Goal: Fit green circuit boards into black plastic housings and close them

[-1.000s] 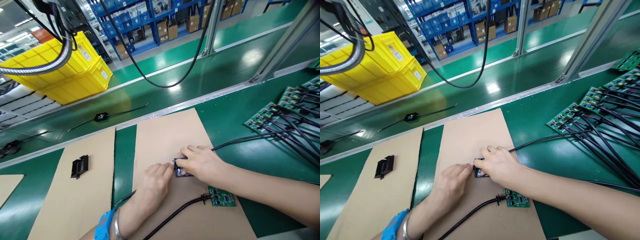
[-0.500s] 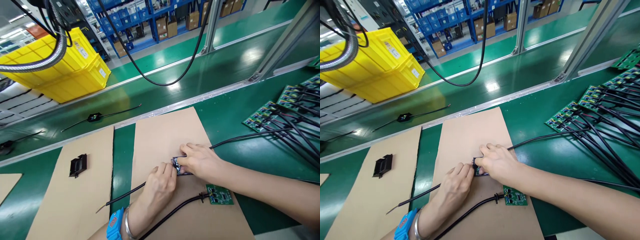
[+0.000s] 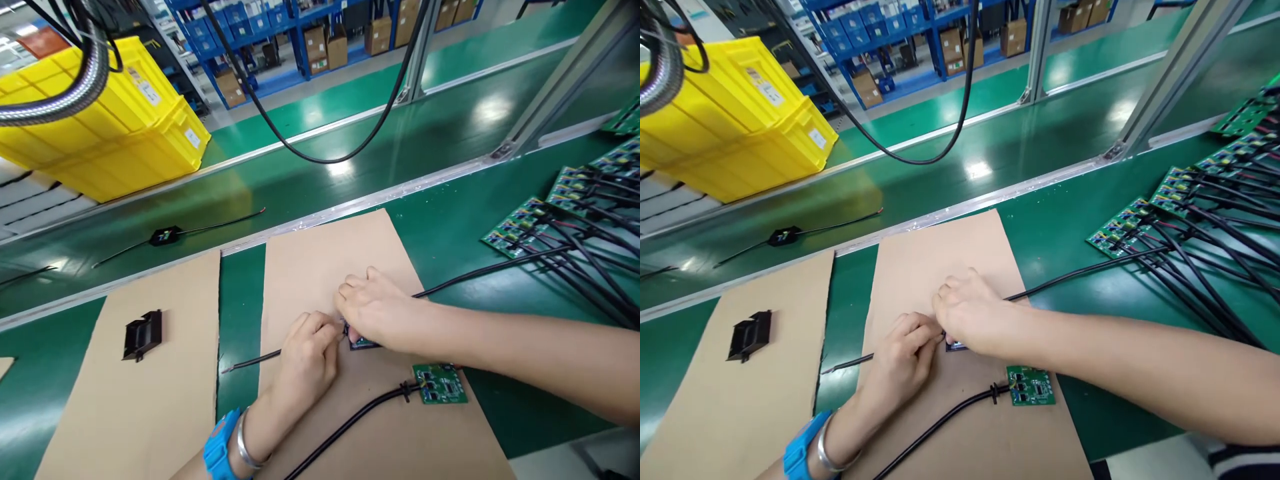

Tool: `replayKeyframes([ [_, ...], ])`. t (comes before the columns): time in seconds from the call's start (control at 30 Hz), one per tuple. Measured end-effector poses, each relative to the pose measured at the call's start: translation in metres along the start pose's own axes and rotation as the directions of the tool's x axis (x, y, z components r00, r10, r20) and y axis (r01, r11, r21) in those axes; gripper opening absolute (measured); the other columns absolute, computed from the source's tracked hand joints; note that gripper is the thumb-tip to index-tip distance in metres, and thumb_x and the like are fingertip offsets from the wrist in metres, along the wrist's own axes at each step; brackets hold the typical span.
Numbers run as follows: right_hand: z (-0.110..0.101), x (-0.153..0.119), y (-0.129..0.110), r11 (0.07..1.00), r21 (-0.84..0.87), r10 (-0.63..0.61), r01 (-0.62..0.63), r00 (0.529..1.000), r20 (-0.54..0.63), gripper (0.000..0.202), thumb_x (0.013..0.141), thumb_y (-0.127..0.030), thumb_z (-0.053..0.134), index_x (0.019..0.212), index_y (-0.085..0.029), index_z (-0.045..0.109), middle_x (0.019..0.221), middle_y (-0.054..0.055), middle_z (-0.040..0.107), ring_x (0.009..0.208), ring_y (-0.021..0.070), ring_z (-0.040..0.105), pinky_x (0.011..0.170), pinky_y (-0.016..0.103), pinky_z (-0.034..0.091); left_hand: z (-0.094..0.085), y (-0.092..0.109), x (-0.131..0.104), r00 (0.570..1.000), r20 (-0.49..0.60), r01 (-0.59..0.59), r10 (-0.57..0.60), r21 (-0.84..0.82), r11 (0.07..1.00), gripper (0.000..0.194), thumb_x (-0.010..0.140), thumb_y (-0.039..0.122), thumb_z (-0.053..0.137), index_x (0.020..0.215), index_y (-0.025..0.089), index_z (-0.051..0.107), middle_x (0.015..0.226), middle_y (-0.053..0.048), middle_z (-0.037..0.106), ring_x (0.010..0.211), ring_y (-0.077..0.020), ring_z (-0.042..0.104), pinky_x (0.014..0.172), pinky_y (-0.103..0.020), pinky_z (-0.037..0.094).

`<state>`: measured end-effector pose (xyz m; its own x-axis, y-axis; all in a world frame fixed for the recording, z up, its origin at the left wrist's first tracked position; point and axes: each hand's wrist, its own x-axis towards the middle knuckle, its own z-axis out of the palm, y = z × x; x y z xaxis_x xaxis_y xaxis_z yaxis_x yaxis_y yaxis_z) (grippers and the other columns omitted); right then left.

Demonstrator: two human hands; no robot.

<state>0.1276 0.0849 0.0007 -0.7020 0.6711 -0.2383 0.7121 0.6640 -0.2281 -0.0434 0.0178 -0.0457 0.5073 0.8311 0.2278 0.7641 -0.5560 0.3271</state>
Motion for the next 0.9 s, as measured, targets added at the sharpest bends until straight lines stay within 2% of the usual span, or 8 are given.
replayKeyframes([
  [0.13, 0.003, -0.030, 0.014, 0.992, 0.110, -0.055, 0.069, 0.991, -0.122, 0.022, 0.088, -0.037, 0.065, 0.095, -0.017, 0.061, 0.100, 0.008, 0.064, 0.099, 0.0240, 0.054, 0.081, 0.036, 0.040, -0.016, 0.002, 0.006, 0.999, 0.029, -0.012, 0.014, -0.058, 0.998, 0.016, 0.092, 0.012, 0.047, 0.098, 0.017, 0.062, 0.093, -0.007, 0.062, 0.086, -0.0206, 0.057, 0.077, -0.036, 0.052],
  [0.23, 0.007, -0.056, 0.027, 0.976, 0.203, -0.027, 0.078, 0.970, -0.243, 0.042, 0.081, -0.051, 0.069, 0.103, -0.017, 0.060, 0.102, 0.009, 0.061, 0.101, 0.0262, 0.051, 0.085, 0.039, 0.040, -0.029, 0.012, 0.011, 0.983, 0.075, -0.160, 0.166, -0.083, 0.984, 0.019, 0.091, 0.012, 0.047, 0.106, 0.014, 0.060, 0.104, -0.009, 0.063, 0.095, -0.0225, 0.057, 0.085, -0.039, 0.050],
  [0.33, 0.014, -0.070, 0.032, 0.974, 0.220, 0.003, 0.048, 0.974, -0.226, 0.048, 0.072, -0.044, 0.077, 0.108, -0.018, 0.059, 0.104, 0.009, 0.059, 0.102, 0.0276, 0.050, 0.087, 0.042, 0.039, -0.028, 0.021, 0.017, 0.918, 0.171, -0.348, 0.358, -0.085, 0.933, 0.026, 0.092, 0.019, 0.050, 0.117, 0.012, 0.057, 0.116, -0.009, 0.063, 0.104, -0.0240, 0.056, 0.094, -0.040, 0.047],
  [0.4, 0.018, -0.072, 0.033, 0.969, 0.242, 0.002, 0.046, 0.981, -0.195, 0.041, 0.071, -0.034, 0.077, 0.105, -0.019, 0.060, 0.103, 0.007, 0.059, 0.101, 0.0267, 0.049, 0.088, 0.041, 0.038, -0.019, 0.022, 0.020, 0.892, 0.211, -0.400, 0.399, -0.040, 0.915, 0.034, 0.094, 0.026, 0.050, 0.125, 0.011, 0.054, 0.125, -0.009, 0.061, 0.112, -0.0254, 0.055, 0.100, -0.041, 0.045],
  [0.53, 0.019, -0.069, 0.035, 0.950, 0.304, -0.016, 0.065, 0.987, -0.163, 0.036, 0.071, -0.027, 0.075, 0.103, -0.019, 0.059, 0.102, 0.006, 0.059, 0.099, 0.0246, 0.050, 0.087, 0.039, 0.036, -0.007, 0.012, 0.025, 0.874, 0.221, -0.441, 0.432, -0.014, 0.898, 0.029, 0.097, 0.018, 0.045, 0.123, 0.012, 0.056, 0.125, -0.006, 0.063, 0.116, -0.0200, 0.056, 0.110, -0.037, 0.039],
  [0.67, 0.015, -0.066, 0.038, 0.941, 0.331, -0.027, 0.070, 0.991, -0.133, 0.035, 0.072, -0.025, 0.073, 0.104, -0.020, 0.058, 0.103, 0.005, 0.060, 0.098, 0.0238, 0.051, 0.087, 0.039, 0.035, -0.010, 0.006, 0.030, 0.862, 0.216, -0.456, 0.460, -0.070, 0.887, 0.026, 0.097, 0.014, 0.044, 0.117, 0.013, 0.060, 0.119, -0.005, 0.066, 0.114, -0.0167, 0.058, 0.117, -0.039, 0.032],
  [0.8, 0.014, -0.063, 0.039, 0.936, 0.345, -0.031, 0.072, 0.992, -0.123, 0.039, 0.071, -0.020, 0.073, 0.107, -0.020, 0.059, 0.105, 0.005, 0.061, 0.099, 0.0245, 0.051, 0.088, 0.040, 0.036, -0.014, 0.009, 0.033, 0.867, 0.196, -0.448, 0.458, -0.096, 0.889, 0.023, 0.095, 0.013, 0.045, 0.110, 0.014, 0.062, 0.117, -0.005, 0.067, 0.111, -0.0163, 0.060, 0.117, -0.041, 0.034],
  [0.9, 0.014, -0.068, 0.048, 0.927, 0.361, -0.051, 0.099, 0.989, -0.139, 0.052, 0.072, -0.028, 0.077, 0.120, -0.022, 0.056, 0.110, 0.006, 0.061, 0.106, 0.0255, 0.051, 0.093, 0.040, 0.037, -0.011, 0.011, 0.031, 0.885, 0.175, -0.423, 0.432, -0.091, 0.902, 0.022, 0.093, 0.012, 0.047, 0.110, 0.013, 0.062, 0.120, -0.007, 0.066, 0.114, -0.0182, 0.059, 0.113, -0.040, 0.040],
])
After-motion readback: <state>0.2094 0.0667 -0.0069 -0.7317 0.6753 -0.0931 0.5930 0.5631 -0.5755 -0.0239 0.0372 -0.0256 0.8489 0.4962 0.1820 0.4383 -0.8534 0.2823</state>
